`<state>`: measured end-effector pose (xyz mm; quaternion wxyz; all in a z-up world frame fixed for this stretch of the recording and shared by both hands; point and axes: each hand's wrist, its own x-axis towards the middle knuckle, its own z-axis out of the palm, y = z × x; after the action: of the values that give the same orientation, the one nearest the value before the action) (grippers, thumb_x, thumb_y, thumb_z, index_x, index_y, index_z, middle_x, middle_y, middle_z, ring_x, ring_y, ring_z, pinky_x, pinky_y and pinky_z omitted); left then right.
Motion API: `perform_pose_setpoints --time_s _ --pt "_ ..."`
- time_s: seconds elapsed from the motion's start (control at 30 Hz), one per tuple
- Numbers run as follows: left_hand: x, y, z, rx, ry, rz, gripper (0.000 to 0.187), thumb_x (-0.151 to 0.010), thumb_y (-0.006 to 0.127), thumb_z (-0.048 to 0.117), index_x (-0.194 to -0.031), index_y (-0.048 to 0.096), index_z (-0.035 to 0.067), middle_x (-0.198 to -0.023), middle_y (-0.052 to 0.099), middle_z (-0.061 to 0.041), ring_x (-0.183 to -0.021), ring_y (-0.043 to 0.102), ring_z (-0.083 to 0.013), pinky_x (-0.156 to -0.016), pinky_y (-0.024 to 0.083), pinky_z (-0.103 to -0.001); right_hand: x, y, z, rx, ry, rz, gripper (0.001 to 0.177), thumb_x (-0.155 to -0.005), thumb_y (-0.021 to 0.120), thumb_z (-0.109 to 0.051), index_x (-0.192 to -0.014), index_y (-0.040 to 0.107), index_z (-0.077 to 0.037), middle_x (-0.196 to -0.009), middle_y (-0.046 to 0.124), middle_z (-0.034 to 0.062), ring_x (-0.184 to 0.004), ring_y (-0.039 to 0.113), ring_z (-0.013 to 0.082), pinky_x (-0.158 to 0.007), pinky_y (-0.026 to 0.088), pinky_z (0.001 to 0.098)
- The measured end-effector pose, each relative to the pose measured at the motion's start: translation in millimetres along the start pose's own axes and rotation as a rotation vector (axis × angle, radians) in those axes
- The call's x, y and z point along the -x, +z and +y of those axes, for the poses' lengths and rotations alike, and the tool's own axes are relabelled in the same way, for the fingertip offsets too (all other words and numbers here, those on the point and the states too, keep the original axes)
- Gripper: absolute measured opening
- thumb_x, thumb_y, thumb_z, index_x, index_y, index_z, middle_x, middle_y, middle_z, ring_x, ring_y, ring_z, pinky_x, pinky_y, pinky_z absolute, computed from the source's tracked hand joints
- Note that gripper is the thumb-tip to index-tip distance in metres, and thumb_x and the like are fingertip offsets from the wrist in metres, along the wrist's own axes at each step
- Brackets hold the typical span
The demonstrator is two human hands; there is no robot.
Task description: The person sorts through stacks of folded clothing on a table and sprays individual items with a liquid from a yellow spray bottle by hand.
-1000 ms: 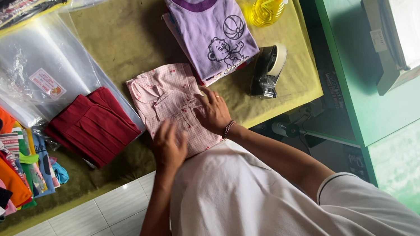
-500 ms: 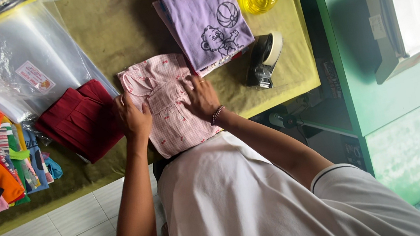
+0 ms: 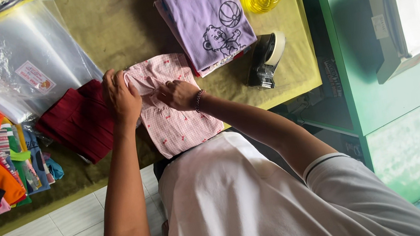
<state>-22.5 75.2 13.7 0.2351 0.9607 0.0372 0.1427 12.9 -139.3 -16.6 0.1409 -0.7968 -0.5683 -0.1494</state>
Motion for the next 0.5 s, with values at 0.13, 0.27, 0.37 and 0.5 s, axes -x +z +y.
perform_pose_setpoints --time_s 0.13,0.27,0.37,0.5 --pt "12 -4 1 -0.043 0.044 0.097 0.023 -0.088 0.067 0.004 -0.11 0.061 0.007 -0.112 0.055 -0.012 -0.099 0.062 -0.0344 -0.086 0.05 -0.046 -1 -9 16 -0.032 0.041 0.026 0.014 -0.083 0.059 -0.022 -0.093 0.064 -0.013 -0.089 0.057 0.0054 -0.063 0.06 0.0223 -0.05 0.052 0.0373" --pt "38 4 2 -0.008 0.12 0.007 0.022 -0.083 0.069 0.006 -0.101 0.058 0.011 -0.104 0.056 -0.008 -0.088 0.061 -0.0307 -0.076 0.049 -0.044 11 16 33 0.064 0.303 -0.043 0.028 -0.09 0.054 -0.015 -0.117 0.056 -0.009 -0.095 0.063 0.0131 -0.07 0.066 0.0272 -0.048 0.052 0.0386" --pt "45 0 15 -0.066 0.163 -0.054 0.031 -0.075 0.075 0.009 -0.102 0.06 0.009 -0.107 0.057 -0.012 -0.086 0.061 -0.0336 -0.073 0.049 -0.047 -4 -3 47 -0.003 0.677 -0.182 0.061 -0.097 0.052 -0.013 -0.154 0.034 -0.009 -0.123 0.06 0.0251 -0.093 0.07 0.041 -0.065 0.06 0.0466" --pt "50 0 35 -0.185 0.236 0.032 0.031 -0.079 0.073 0.011 -0.109 0.066 0.002 -0.119 0.059 -0.018 -0.101 0.062 -0.0365 -0.078 0.049 -0.046 11 7 52 0.062 0.414 0.0 0.029 -0.093 0.053 -0.013 -0.122 0.059 -0.006 -0.11 0.058 0.0208 -0.079 0.067 0.0369 -0.06 0.057 0.0442"
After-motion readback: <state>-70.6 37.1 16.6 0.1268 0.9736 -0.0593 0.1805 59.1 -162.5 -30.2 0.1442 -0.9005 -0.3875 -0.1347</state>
